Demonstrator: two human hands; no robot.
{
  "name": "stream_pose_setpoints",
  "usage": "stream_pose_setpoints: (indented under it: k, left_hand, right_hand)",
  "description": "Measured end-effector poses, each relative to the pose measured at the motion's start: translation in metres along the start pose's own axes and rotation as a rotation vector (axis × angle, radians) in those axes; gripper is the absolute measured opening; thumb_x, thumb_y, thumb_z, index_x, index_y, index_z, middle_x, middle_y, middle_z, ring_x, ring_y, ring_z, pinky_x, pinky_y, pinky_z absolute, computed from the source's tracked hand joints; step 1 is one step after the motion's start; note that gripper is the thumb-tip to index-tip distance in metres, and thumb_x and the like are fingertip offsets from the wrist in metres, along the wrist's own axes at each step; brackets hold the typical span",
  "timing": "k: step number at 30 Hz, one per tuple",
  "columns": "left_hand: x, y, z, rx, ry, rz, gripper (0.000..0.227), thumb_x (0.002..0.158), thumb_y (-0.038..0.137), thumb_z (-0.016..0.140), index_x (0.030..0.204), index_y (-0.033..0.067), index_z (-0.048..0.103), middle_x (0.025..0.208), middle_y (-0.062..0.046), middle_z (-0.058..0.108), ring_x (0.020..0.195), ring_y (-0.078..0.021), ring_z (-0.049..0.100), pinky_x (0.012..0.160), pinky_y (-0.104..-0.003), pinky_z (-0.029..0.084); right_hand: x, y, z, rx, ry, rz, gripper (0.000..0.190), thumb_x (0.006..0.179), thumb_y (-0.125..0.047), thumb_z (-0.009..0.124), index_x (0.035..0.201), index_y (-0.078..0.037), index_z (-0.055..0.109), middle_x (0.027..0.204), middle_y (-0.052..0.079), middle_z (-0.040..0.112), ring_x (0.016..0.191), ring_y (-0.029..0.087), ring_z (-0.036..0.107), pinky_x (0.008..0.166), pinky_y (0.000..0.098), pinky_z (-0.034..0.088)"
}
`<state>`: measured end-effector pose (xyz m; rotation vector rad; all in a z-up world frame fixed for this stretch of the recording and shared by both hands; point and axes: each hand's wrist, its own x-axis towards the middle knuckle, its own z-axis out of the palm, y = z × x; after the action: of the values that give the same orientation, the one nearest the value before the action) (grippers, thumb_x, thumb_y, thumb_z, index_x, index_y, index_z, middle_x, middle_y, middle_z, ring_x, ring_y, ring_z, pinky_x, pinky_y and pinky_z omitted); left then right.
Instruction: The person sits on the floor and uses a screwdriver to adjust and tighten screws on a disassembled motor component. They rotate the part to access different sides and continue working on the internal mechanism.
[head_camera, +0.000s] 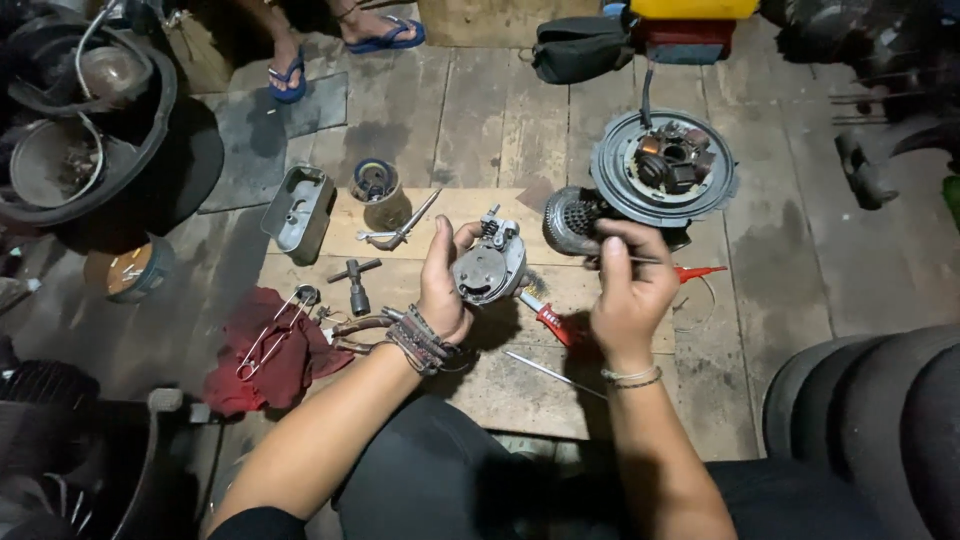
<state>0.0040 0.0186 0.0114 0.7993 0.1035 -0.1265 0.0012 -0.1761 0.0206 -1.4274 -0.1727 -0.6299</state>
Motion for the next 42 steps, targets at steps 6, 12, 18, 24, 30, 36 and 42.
stream_pose_setpoints:
  k: [6, 12, 18, 24, 30, 36, 42]
  left_hand:
    - [0.007, -0.009, -0.018, 0.016, 0.025, -0.006, 0.068, 0.095, 0.069, 0.042, 0.115, 0.0061, 0.058, 0.094, -0.023, 0.071, 0.075, -0.0363, 0.075, 0.061, -0.046, 0.066]
    - [-0.005, -0.006, 0.008, -0.002, -0.008, -0.009, 0.067, 0.097, 0.065, 0.043, 0.118, 0.0032, 0.059, 0.1, -0.022, 0.072, 0.081, -0.0327, 0.075, 0.066, -0.045, 0.066]
    - [0.012, -0.014, -0.027, 0.017, 0.001, -0.006, 0.068, 0.097, 0.066, 0.044, 0.118, 0.0031, 0.058, 0.1, -0.022, 0.072, 0.08, -0.0328, 0.075, 0.062, -0.046, 0.066]
    - [-0.003, -0.004, -0.002, 0.023, 0.056, 0.012, 0.065, 0.097, 0.064, 0.046, 0.118, 0.0035, 0.059, 0.099, -0.018, 0.071, 0.084, -0.0274, 0.074, 0.07, -0.042, 0.065]
    - [0.002, -0.005, -0.013, 0.019, 0.062, 0.01, 0.065, 0.097, 0.064, 0.049, 0.118, 0.0032, 0.061, 0.099, -0.019, 0.072, 0.088, -0.027, 0.074, 0.073, -0.041, 0.065]
    - [0.008, -0.008, -0.03, 0.061, 0.1, 0.042, 0.063, 0.096, 0.066, 0.052, 0.117, 0.0075, 0.063, 0.097, -0.014, 0.072, 0.09, -0.0223, 0.073, 0.078, -0.036, 0.063]
    - [0.005, 0.002, -0.028, 0.061, 0.093, 0.077, 0.059, 0.096, 0.064, 0.055, 0.116, 0.01, 0.068, 0.095, -0.013, 0.074, 0.091, -0.0231, 0.074, 0.08, -0.036, 0.063]
  right_hand:
    - [-0.009, 0.0, 0.02, 0.13, -0.081, 0.121, 0.018, 0.103, -0.008, 0.058, 0.108, 0.004, 0.07, 0.09, 0.018, 0.071, 0.082, 0.02, 0.069, 0.067, 0.0337, 0.061]
    - [-0.019, 0.01, 0.023, 0.111, 0.081, 0.08, 0.018, 0.105, -0.01, 0.053, 0.11, 0.001, 0.068, 0.074, 0.015, 0.066, 0.068, 0.016, 0.064, 0.062, 0.0281, 0.057]
    - [-0.006, 0.023, 0.016, 0.202, 0.151, 0.168, 0.017, 0.106, -0.012, 0.05, 0.108, -0.003, 0.063, 0.069, 0.009, 0.06, 0.059, 0.012, 0.06, 0.056, 0.0228, 0.051]
    - [-0.013, 0.023, 0.021, 0.205, 0.037, 0.211, 0.018, 0.105, -0.014, 0.055, 0.11, 0.0, 0.066, 0.073, 0.014, 0.064, 0.064, 0.015, 0.063, 0.06, 0.0249, 0.053]
    - [-0.014, 0.014, 0.025, 0.201, -0.168, 0.316, 0.017, 0.103, -0.012, 0.058, 0.107, 0.002, 0.067, 0.076, 0.019, 0.07, 0.067, 0.019, 0.068, 0.06, 0.0287, 0.057]
    - [-0.02, 0.052, 0.016, 0.303, -0.142, 0.378, 0.018, 0.103, -0.015, 0.059, 0.11, 0.0, 0.066, 0.085, 0.022, 0.072, 0.072, 0.023, 0.074, 0.059, 0.0278, 0.061]
    - [-0.026, 0.017, 0.024, 0.358, -0.062, 0.415, 0.017, 0.105, -0.012, 0.053, 0.114, -0.001, 0.062, 0.085, 0.021, 0.072, 0.07, 0.022, 0.075, 0.057, 0.0253, 0.062]
